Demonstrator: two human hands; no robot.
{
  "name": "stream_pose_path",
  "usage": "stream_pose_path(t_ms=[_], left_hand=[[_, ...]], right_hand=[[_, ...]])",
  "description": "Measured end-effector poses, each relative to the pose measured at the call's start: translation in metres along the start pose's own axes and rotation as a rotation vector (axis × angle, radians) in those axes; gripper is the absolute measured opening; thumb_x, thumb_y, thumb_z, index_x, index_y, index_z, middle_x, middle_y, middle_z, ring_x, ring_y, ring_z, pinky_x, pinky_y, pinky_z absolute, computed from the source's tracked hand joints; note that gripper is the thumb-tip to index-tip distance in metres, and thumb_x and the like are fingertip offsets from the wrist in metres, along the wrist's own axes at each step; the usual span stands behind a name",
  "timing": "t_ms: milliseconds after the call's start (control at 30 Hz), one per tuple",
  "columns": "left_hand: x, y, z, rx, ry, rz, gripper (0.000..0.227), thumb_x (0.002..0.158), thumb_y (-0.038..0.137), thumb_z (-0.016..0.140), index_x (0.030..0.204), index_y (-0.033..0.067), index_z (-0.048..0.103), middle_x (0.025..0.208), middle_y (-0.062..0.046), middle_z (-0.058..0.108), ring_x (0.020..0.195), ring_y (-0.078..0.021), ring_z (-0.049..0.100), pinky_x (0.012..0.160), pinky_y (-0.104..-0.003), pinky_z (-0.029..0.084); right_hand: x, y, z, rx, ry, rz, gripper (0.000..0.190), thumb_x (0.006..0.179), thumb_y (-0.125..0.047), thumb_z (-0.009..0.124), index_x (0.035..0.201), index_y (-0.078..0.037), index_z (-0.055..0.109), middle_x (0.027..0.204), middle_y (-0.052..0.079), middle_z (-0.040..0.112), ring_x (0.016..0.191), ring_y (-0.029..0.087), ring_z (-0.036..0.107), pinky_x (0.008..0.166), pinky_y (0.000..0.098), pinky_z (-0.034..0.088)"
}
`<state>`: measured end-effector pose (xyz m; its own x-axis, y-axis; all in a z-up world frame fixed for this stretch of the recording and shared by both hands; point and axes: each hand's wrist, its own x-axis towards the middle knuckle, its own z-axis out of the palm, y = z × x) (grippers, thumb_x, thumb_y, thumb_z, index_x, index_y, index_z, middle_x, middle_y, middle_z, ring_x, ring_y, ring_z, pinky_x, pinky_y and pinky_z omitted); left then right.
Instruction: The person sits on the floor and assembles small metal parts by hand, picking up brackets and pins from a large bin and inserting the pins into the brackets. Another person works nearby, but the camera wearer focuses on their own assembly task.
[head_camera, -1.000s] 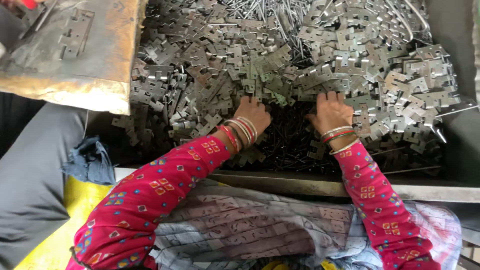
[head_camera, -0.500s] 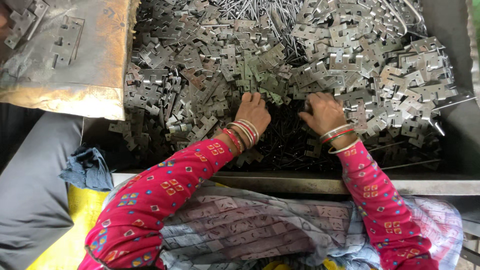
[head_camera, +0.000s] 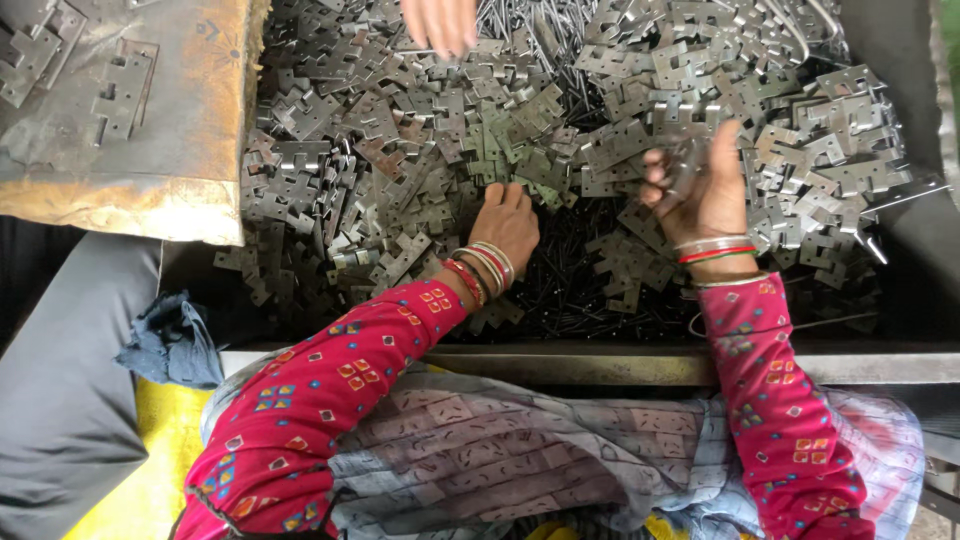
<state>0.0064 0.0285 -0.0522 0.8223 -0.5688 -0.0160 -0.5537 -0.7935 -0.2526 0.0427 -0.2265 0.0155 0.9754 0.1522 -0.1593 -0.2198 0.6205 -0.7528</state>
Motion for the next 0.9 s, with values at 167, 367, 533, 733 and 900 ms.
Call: stream_pose_path(t_ms=[167, 367, 533, 733, 900], left_hand=[[0.012, 0.003, 0.007, -0.002, -0.105, -0.063, 0.022, 0.092, 0.022, 0.061, 0.100, 0.0085, 0.077, 0.100, -0.009, 0.069, 0.104, -0.0289, 0.055, 0.092, -0.045, 0.037], [0.017, 0.004, 0.015, -0.103, -0.034, -0.179, 0.021, 0.090, 0.022, 0.062, 0.099, 0.0112, 0.077, 0.101, -0.008, 0.072, 0.107, -0.0267, 0.059, 0.091, -0.043, 0.040], [0.023, 0.000, 0.005, -0.343, -0.072, -0.310, 0.016, 0.084, 0.020, 0.069, 0.096, 0.0141, 0.077, 0.106, -0.006, 0.073, 0.113, -0.0260, 0.062, 0.096, -0.044, 0.044], [0.024, -0.001, -0.011, -0.500, -0.127, -0.354, 0.021, 0.078, 0.026, 0.077, 0.096, 0.0150, 0.077, 0.104, -0.009, 0.073, 0.111, -0.0313, 0.065, 0.097, -0.050, 0.048], [0.028, -0.022, -0.019, -0.687, -0.020, -0.354, 0.023, 0.074, 0.027, 0.078, 0.093, 0.0131, 0.078, 0.101, -0.015, 0.071, 0.102, -0.0367, 0.065, 0.085, -0.049, 0.053]], right_hand=[[-0.002, 0.016, 0.007, -0.489, -0.005, 0.134, 0.059, 0.101, -0.060, 0.053, 0.122, -0.006, 0.065, 0.093, 0.006, 0.075, 0.081, 0.022, 0.070, 0.070, 0.0353, 0.059], [-0.001, 0.075, 0.007, -1.384, -0.081, -0.052, 0.043, 0.098, -0.046, 0.059, 0.120, -0.009, 0.065, 0.085, 0.014, 0.070, 0.078, 0.034, 0.070, 0.068, 0.0494, 0.058], [0.003, 0.098, -0.008, -1.979, -0.330, -0.238, 0.038, 0.081, -0.035, 0.077, 0.102, -0.006, 0.066, 0.092, 0.021, 0.071, 0.088, 0.043, 0.069, 0.074, 0.0545, 0.055], [0.004, 0.099, -0.012, -2.026, -0.464, -0.067, 0.034, 0.084, -0.034, 0.077, 0.099, -0.006, 0.065, 0.091, 0.021, 0.073, 0.091, 0.043, 0.069, 0.076, 0.0547, 0.055], [0.006, 0.081, -0.007, -1.622, -0.406, -0.268, 0.032, 0.090, -0.026, 0.077, 0.107, -0.001, 0.066, 0.092, 0.023, 0.072, 0.082, 0.040, 0.071, 0.072, 0.0490, 0.057]])
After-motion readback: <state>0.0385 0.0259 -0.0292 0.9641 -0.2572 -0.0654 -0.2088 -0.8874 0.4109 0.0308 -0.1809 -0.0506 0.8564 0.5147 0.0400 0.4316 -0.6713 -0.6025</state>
